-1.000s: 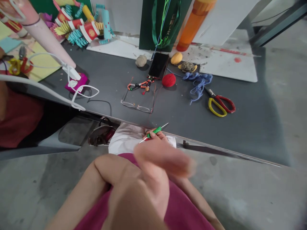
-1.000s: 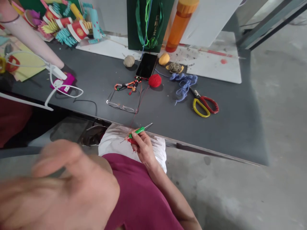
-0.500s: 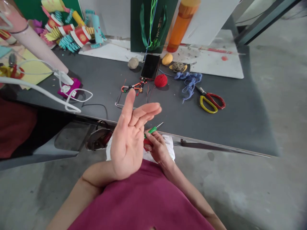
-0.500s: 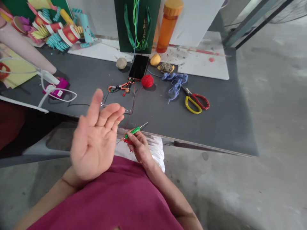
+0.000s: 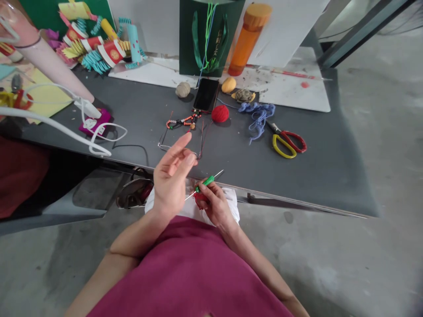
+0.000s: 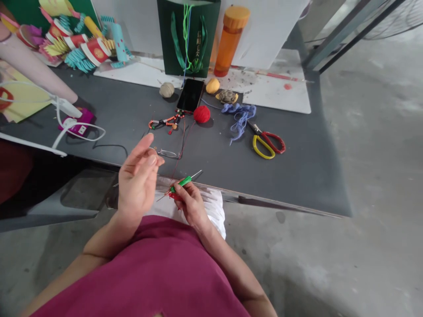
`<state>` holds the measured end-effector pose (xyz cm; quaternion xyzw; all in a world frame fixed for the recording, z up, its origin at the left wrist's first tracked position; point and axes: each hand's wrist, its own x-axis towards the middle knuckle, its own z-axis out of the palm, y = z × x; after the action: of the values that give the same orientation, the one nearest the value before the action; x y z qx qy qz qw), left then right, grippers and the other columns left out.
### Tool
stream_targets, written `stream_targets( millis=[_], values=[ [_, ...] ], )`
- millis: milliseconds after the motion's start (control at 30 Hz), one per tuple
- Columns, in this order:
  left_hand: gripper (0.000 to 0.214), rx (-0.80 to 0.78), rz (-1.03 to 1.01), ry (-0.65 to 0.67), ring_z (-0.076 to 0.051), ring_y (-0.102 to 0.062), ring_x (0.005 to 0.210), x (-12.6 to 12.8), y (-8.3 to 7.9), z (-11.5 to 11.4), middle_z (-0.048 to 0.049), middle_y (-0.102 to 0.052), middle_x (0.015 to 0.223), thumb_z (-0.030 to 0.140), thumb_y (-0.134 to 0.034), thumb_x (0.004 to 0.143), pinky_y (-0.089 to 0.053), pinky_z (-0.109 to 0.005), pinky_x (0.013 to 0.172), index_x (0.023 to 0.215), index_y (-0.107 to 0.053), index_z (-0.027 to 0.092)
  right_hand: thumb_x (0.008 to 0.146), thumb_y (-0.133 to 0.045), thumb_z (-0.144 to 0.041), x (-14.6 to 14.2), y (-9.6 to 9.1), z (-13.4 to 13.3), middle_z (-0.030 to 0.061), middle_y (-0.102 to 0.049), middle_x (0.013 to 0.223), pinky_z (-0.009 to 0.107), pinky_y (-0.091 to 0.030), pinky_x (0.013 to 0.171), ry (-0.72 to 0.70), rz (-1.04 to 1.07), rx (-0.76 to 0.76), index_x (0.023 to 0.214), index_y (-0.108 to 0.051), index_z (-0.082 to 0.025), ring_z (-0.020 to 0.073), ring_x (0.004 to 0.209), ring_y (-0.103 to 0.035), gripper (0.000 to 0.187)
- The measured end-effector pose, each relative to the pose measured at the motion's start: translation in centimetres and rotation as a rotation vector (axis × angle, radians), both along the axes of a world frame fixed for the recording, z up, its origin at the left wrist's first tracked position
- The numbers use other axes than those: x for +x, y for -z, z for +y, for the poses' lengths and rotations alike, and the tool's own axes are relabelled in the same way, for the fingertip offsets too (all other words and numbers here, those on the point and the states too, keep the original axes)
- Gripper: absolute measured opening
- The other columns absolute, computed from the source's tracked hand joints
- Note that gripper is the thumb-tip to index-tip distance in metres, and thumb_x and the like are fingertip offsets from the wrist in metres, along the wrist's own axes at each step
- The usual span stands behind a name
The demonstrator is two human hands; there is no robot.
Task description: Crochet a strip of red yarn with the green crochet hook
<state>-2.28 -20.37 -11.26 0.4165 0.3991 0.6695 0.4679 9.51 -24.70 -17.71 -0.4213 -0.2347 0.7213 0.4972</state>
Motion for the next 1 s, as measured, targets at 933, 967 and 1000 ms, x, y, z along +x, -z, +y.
stream_targets(
  millis=[933,967,1000],
  values=[
    [0.009,0.215,0.969,-0.272,-0.015,-0.062,0.062,-10.7,1.1,6.2,-0.0006,-0.075,0.082,0.032,-0.069,0.090,-0.050,-0.030,0.065,0.087,-0.072,0.024,0.071,-0.089,-0.055,1.5,-1.3,0.7,0.0009,-0.074,0.065,0.022,-0.023,0.039,0.136,-0.085,0.091,0.080,-0.067,-0.021,0.0061,0.042,-0.039,0.041],
    [0.010,0.275,0.949,-0.323,-0.015,-0.063,0.063,-10.6,0.8,5.8,-0.0004,-0.076,0.083,0.033,-0.070,0.091,-0.051,-0.029,0.065,0.088,-0.073,0.024,0.071,-0.089,-0.055,1.5,-1.2,0.7,0.0011,-0.074,0.065,0.022,-0.023,0.040,0.138,-0.082,0.091,0.081,-0.067,-0.021,0.0060,0.043,-0.040,0.041],
    [0.010,0.324,0.924,-0.374,-0.014,-0.064,0.063,-10.4,0.6,5.4,0.0000,-0.076,0.083,0.034,-0.071,0.091,-0.051,-0.029,0.064,0.089,-0.073,0.025,0.071,-0.089,-0.055,1.4,-1.2,0.6,0.0014,-0.074,0.066,0.021,-0.023,0.040,0.140,-0.080,0.092,0.081,-0.068,-0.021,0.0059,0.043,-0.041,0.041]
  ],
)
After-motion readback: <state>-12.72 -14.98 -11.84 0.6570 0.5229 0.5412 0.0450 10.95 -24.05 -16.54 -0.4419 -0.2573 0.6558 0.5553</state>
